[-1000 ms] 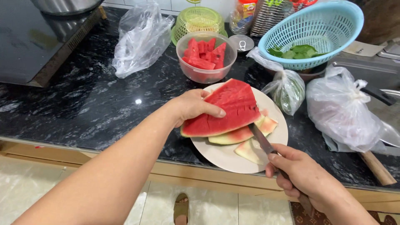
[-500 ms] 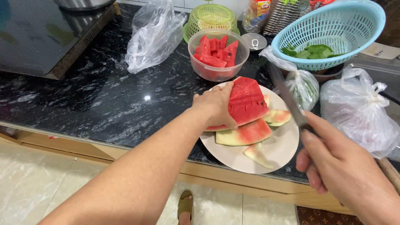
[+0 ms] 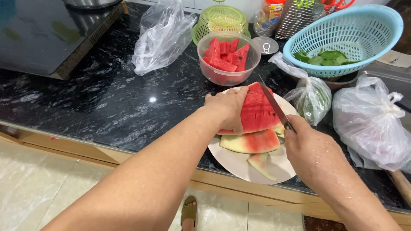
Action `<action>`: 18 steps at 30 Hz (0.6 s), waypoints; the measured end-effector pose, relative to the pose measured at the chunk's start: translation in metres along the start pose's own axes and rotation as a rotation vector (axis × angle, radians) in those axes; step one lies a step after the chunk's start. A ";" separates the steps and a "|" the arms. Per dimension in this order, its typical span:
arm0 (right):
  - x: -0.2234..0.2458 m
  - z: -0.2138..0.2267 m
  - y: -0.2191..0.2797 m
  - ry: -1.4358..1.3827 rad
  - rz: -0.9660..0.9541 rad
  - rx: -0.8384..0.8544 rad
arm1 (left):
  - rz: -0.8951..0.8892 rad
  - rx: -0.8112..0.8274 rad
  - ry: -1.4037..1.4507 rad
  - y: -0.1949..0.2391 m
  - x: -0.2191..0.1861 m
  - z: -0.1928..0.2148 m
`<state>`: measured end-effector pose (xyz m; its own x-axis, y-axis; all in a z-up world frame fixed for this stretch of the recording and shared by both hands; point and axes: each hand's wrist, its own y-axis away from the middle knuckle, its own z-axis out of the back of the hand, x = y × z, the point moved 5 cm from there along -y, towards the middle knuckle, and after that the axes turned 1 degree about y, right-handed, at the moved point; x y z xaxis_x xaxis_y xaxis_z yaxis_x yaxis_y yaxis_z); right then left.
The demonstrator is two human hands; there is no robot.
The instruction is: Cutting a watermelon into small pieces and removing the rind using a knife.
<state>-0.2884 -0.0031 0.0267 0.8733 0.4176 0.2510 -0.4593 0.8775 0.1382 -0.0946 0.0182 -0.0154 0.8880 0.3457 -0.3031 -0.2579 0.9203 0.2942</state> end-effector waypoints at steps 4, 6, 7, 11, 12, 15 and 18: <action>0.007 0.005 0.004 -0.016 0.023 -0.005 | 0.002 0.004 -0.020 0.001 0.000 0.001; 0.009 0.006 0.004 0.012 0.031 0.012 | 0.007 0.000 -0.023 0.001 0.001 0.001; 0.009 0.006 0.004 0.013 0.032 0.011 | 0.006 -0.002 -0.022 0.001 0.000 0.002; 0.008 0.002 0.002 0.029 0.031 0.024 | -0.001 0.017 -0.014 0.000 0.000 0.002; 0.008 -0.001 0.001 0.038 0.019 0.037 | -0.004 0.024 -0.016 0.000 0.000 0.002; 0.011 -0.006 -0.001 0.057 0.008 0.059 | -0.009 0.024 -0.023 -0.001 0.000 0.002; 0.005 -0.017 -0.013 0.119 0.086 0.028 | -0.018 0.021 -0.046 -0.001 -0.001 0.003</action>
<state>-0.2757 -0.0082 0.0098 0.8431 0.5170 0.1479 -0.5358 0.8312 0.1485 -0.0945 0.0159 -0.0130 0.9092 0.3201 -0.2662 -0.2344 0.9220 0.3082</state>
